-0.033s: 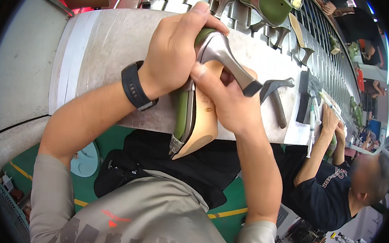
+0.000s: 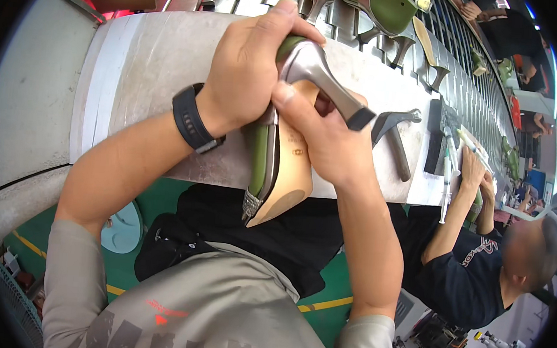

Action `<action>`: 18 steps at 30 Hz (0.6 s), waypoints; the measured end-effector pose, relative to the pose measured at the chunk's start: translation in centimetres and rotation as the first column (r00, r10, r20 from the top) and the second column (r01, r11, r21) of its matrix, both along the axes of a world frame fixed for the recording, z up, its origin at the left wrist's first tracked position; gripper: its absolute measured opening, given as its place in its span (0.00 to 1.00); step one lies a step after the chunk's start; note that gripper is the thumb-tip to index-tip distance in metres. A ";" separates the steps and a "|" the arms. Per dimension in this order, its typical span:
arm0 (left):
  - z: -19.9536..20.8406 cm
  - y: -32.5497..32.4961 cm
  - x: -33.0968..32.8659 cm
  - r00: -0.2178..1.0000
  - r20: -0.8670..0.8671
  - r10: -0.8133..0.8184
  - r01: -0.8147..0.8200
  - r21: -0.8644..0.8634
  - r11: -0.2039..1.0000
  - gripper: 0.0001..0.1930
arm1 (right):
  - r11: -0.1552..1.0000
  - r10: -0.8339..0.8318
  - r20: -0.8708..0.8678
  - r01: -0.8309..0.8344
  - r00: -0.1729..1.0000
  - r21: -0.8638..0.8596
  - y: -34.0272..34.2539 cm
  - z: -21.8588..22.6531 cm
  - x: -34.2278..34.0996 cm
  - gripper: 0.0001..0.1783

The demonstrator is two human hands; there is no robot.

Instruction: The person assembles high-heeled shoes on shoe lasts by attaching soles and heels by hand, tapping them with a hammer, and applying adhesive along the edges using a syringe.

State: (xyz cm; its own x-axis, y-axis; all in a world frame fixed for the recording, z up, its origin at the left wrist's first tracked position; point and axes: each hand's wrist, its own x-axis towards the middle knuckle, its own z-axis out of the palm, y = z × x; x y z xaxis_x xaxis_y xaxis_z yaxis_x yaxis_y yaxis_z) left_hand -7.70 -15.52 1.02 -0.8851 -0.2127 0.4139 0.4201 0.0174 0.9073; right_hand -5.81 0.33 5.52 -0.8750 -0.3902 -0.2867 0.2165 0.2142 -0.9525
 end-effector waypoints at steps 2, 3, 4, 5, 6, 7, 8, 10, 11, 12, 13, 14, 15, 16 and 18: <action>-0.1 -0.4 -0.1 0.997 0.061 -0.048 0.045 0.035 0.998 0.30 | 0.997 -0.071 0.068 0.069 0.995 0.034 -0.2 0.3 0.2 0.16; 0.0 -0.4 0.0 0.997 0.058 -0.054 0.052 0.036 0.998 0.30 | 0.997 -0.078 0.064 0.075 0.995 0.035 0.1 0.2 0.4 0.16; 0.0 -0.3 0.1 0.994 0.082 -0.076 0.073 0.040 0.997 0.30 | 0.997 -0.077 0.080 0.076 0.994 0.009 0.7 -0.2 0.6 0.17; 0.1 -0.3 0.2 0.990 0.106 -0.098 0.093 0.045 0.995 0.30 | 0.997 -0.075 0.095 0.077 0.993 -0.016 1.3 -0.6 0.8 0.18; -0.2 -0.5 0.2 0.996 0.059 -0.068 0.065 0.049 0.997 0.29 | 0.998 -0.045 0.082 0.048 0.996 -0.037 1.9 -0.8 1.3 0.28; 0.0 -0.4 0.2 0.996 0.061 -0.072 0.069 0.054 0.996 0.29 | 0.998 -0.049 0.083 0.052 0.995 -0.032 2.3 -0.4 2.1 0.28; 0.2 -0.4 0.2 0.995 0.065 -0.079 0.076 0.043 0.996 0.30 | 0.995 0.031 0.049 -0.026 0.998 -0.100 2.5 0.2 3.1 0.35; 0.1 0.0 0.1 0.998 0.021 -0.055 0.055 0.029 0.998 0.29 | 0.988 0.150 0.013 -0.150 0.989 -0.048 2.7 0.8 3.6 0.49; 0.1 0.0 0.2 0.998 0.024 -0.056 0.055 0.030 0.998 0.29 | 0.988 0.150 0.017 -0.149 0.989 -0.047 2.6 0.9 3.4 0.49; 0.4 0.0 0.2 0.998 0.042 -0.048 0.047 0.026 0.999 0.28 | 0.993 0.114 0.058 -0.113 0.992 -0.016 2.3 1.1 3.1 0.49; 0.7 0.0 0.2 0.998 0.058 -0.040 0.039 0.020 0.999 0.28 | 0.997 0.078 0.098 -0.080 0.992 0.014 2.1 1.1 2.6 0.49; 0.5 0.0 0.1 0.998 0.054 -0.044 0.043 0.019 0.999 0.28 | 0.997 0.030 0.093 -0.036 0.995 0.067 1.9 0.8 2.2 0.45; 0.4 -0.3 -0.1 0.989 0.055 -0.135 0.133 0.027 0.991 0.24 | 0.997 0.032 0.088 -0.037 0.996 0.060 1.5 0.8 1.7 0.45; 0.2 -0.8 -0.4 0.973 0.054 -0.223 0.222 0.034 0.975 0.21 | 0.998 0.058 0.042 -0.060 0.997 0.034 1.2 0.8 1.2 0.42; 0.3 -2.7 -0.8 0.961 -0.034 -0.275 0.264 -0.190 0.946 0.20 | 0.998 0.066 -0.058 -0.064 0.996 0.029 0.7 1.1 0.5 0.33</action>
